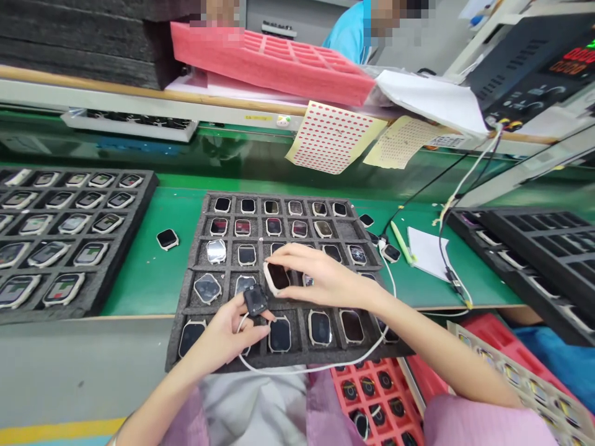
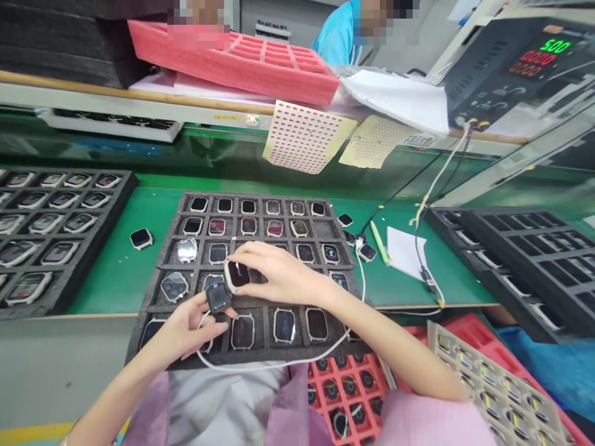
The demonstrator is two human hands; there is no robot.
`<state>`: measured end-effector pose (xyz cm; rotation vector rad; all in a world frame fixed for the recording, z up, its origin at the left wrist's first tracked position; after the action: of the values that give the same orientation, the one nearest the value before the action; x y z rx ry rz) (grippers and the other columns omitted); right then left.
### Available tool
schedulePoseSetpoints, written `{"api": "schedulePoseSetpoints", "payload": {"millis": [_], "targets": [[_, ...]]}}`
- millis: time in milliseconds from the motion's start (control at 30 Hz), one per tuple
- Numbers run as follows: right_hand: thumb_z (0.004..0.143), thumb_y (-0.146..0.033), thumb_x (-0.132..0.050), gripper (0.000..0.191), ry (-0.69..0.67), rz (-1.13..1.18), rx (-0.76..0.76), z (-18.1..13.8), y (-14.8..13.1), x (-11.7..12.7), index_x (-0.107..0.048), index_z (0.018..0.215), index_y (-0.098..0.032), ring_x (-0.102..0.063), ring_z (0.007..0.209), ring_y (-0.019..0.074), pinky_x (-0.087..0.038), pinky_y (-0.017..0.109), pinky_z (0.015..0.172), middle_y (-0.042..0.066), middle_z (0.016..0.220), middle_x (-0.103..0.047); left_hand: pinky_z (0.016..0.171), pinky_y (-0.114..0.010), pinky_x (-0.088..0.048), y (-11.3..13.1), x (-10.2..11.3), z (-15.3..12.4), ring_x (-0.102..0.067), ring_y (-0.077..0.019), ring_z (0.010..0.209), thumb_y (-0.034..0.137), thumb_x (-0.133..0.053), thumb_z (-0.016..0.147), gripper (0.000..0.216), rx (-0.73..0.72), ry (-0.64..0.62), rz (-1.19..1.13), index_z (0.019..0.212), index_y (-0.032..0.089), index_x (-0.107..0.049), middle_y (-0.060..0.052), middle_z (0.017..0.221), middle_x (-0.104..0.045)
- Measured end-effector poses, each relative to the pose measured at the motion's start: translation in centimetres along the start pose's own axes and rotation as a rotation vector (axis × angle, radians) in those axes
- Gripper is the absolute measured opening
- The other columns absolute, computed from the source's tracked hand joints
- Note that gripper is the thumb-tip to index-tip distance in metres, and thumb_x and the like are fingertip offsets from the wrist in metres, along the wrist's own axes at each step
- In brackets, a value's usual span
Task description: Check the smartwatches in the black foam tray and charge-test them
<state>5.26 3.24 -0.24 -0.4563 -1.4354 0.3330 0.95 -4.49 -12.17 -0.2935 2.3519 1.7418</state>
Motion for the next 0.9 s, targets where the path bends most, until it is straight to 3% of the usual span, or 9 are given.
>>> {"api": "schedulePoseSetpoints", "payload": {"millis": [133,233,333,500,700,900], "targets": [[0.086,-0.027,-0.062,0.039,-0.036,-0.06,0.028,-0.3,-2.7,-2.5,-0.052,0.121,-0.013,-0.053,0.103,0.0247,-0.046,0.04,0.089,0.013,0.115,-0.057,0.051,-0.017,-0.039,0.3,0.0,-0.2,-0.043,-0.0045,0.054,0.023,-0.074,0.071,0.049,-0.032,0.002,-0.001,0.116,0.017,-0.053,-0.001,0.087,-0.061],[0.089,-0.023,-0.055,0.032,-0.015,-0.137,0.01,-0.5,-3.4,-4.2,-0.053,0.119,-0.013,-0.054,0.101,0.0255,-0.048,0.041,0.084,0.014,0.115,-0.058,0.073,-0.025,-0.047,0.8,0.0,-0.2,-0.057,-0.0139,0.08,0.026,-0.067,0.078,0.043,-0.063,0.025,0.002,0.118,0.018,-0.055,-0.006,0.102,-0.062],[0.089,-0.021,-0.053,0.029,0.031,-0.161,-0.015,-0.6,-3.1,-4.3,-0.054,0.118,-0.014,-0.055,0.1,0.0252,-0.049,0.04,0.083,0.014,0.115,-0.057,0.088,-0.031,-0.044,1.3,-0.2,-0.1,-0.057,-0.0199,0.099,0.026,-0.064,0.081,0.039,-0.1,0.038,-0.006,0.118,0.018,-0.056,-0.007,0.11,-0.063],[0.088,-0.018,-0.055,0.031,0.058,-0.036,-0.022,-0.7,-2.0,-4.1,-0.053,0.119,-0.013,-0.054,0.105,0.0246,-0.05,0.039,0.087,0.014,0.116,-0.055,0.085,-0.032,-0.045,1.5,-0.4,0.3,-0.061,-0.0207,0.093,0.029,-0.061,0.083,0.033,-0.121,0.052,-0.007,0.113,0.016,-0.06,-0.007,0.101,-0.068],[0.09,-0.028,-0.057,0.035,0.085,0.227,-0.039,-0.4,-0.8,-4.7,-0.05,0.122,-0.018,-0.056,0.103,0.0212,-0.051,0.035,0.087,0.01,0.114,-0.056,0.081,-0.029,-0.045,2.2,0.3,0.0,-0.06,-0.0195,0.089,0.031,-0.063,0.081,0.028,-0.159,0.113,0.012,0.103,0.014,-0.065,-0.006,0.094,-0.069],[0.086,-0.026,-0.063,0.039,0.093,0.311,-0.042,-0.3,-0.7,-4.9,-0.051,0.122,-0.019,-0.057,0.098,0.0199,-0.053,0.032,0.081,0.009,0.108,-0.056,0.073,-0.03,-0.049,1.5,0.6,-0.2,-0.062,-0.0198,0.076,0.036,-0.066,0.078,0.028,-0.082,0.149,-0.042,0.097,0.014,-0.067,-0.001,0.063,-0.061]]}}
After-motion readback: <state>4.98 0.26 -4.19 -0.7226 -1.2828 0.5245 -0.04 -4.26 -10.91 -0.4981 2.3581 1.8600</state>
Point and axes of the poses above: each hand's wrist, its own z-axis towards the middle knuckle, its own x-axis out of the back of the hand, y = z × x, the point moved 10 cm from there along z, towards the middle knuckle
